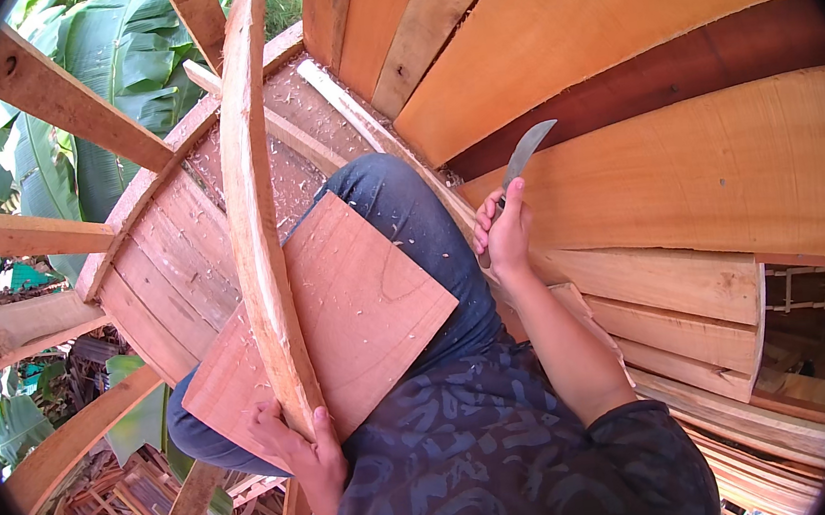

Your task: The person carves a long wooden stick using a curved knife while sitting cross-legged on a wooden platform. They repeatedly shave thin layers from the stick's surface, producing wood shavings.

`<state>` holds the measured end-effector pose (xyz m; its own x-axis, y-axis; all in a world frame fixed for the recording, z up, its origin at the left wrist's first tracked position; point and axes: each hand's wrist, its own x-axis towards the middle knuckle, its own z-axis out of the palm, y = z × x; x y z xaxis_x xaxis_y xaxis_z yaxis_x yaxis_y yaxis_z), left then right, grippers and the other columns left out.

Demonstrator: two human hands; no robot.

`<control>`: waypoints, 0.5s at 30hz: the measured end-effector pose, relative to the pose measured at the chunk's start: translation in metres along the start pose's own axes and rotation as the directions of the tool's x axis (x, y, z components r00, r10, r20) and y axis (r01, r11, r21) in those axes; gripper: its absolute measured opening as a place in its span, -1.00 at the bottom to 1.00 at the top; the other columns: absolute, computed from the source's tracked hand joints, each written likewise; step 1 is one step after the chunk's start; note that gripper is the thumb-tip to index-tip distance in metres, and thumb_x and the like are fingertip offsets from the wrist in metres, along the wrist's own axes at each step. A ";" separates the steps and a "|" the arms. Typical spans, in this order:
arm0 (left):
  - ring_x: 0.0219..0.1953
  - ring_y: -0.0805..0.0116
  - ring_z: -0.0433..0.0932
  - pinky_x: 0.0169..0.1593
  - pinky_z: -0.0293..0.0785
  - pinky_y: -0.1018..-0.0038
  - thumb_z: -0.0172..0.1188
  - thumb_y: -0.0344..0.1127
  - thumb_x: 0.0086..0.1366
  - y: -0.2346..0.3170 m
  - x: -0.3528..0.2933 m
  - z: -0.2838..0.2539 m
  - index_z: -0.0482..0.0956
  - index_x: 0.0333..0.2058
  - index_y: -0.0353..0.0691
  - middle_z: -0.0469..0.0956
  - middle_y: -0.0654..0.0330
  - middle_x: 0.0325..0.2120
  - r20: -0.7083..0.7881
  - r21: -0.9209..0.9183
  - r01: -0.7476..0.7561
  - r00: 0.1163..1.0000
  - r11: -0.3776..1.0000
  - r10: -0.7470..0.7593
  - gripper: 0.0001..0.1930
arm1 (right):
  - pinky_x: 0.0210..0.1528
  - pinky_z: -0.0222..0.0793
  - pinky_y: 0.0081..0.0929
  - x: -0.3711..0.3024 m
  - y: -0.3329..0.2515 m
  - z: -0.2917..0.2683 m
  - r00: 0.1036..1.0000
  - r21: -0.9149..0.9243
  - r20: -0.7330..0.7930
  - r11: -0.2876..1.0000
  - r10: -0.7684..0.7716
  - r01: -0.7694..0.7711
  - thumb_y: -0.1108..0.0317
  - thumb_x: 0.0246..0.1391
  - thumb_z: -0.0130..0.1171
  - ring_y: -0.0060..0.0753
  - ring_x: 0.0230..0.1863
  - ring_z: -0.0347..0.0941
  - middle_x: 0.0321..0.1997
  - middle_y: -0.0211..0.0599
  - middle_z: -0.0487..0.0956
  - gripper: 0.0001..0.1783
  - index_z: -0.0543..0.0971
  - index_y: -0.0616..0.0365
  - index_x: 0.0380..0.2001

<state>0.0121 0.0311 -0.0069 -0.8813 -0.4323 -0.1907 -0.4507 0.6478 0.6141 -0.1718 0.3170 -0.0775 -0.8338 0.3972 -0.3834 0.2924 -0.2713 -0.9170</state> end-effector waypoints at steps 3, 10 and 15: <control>0.04 0.02 0.20 0.18 0.02 0.22 0.15 -0.29 0.16 -0.001 0.000 0.000 0.27 -0.04 -0.36 0.22 -0.05 -0.08 -0.008 -0.020 -0.008 1.000 1.000 0.008 -0.56 | -0.83 0.04 -0.59 0.004 -0.002 0.003 1.000 -0.001 -0.010 1.000 0.007 -0.007 -0.30 0.29 -0.29 -0.60 -0.83 0.11 -0.76 -0.47 0.17 -0.33 0.23 0.07 -0.60; 0.03 0.04 0.20 0.19 0.01 0.22 0.15 -0.28 0.16 0.004 0.000 0.000 0.28 -0.05 -0.35 0.22 -0.04 -0.09 -0.007 -0.007 0.018 1.000 1.000 -0.018 -0.57 | -0.86 0.00 -0.56 0.010 -0.003 0.005 1.000 -0.050 -0.023 0.999 -0.007 0.005 -0.36 0.27 -0.34 -0.59 -0.86 0.06 -0.76 -0.48 0.15 -0.33 0.21 0.03 -0.58; 0.03 0.05 0.20 0.19 0.02 0.22 0.14 -0.27 0.16 0.001 0.000 0.001 0.28 -0.05 -0.34 0.22 -0.04 -0.10 -0.007 -0.029 -0.001 1.000 1.000 0.000 -0.57 | -0.86 0.00 -0.57 0.012 -0.002 0.005 1.000 -0.049 -0.010 0.999 -0.023 0.022 -0.36 0.27 -0.33 -0.59 -0.87 0.06 -0.76 -0.47 0.15 -0.33 0.21 0.04 -0.58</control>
<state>0.0112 0.0319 -0.0070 -0.8805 -0.4364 -0.1852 -0.4460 0.6297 0.6361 -0.1848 0.3179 -0.0802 -0.8356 0.4120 -0.3633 0.2962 -0.2192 -0.9297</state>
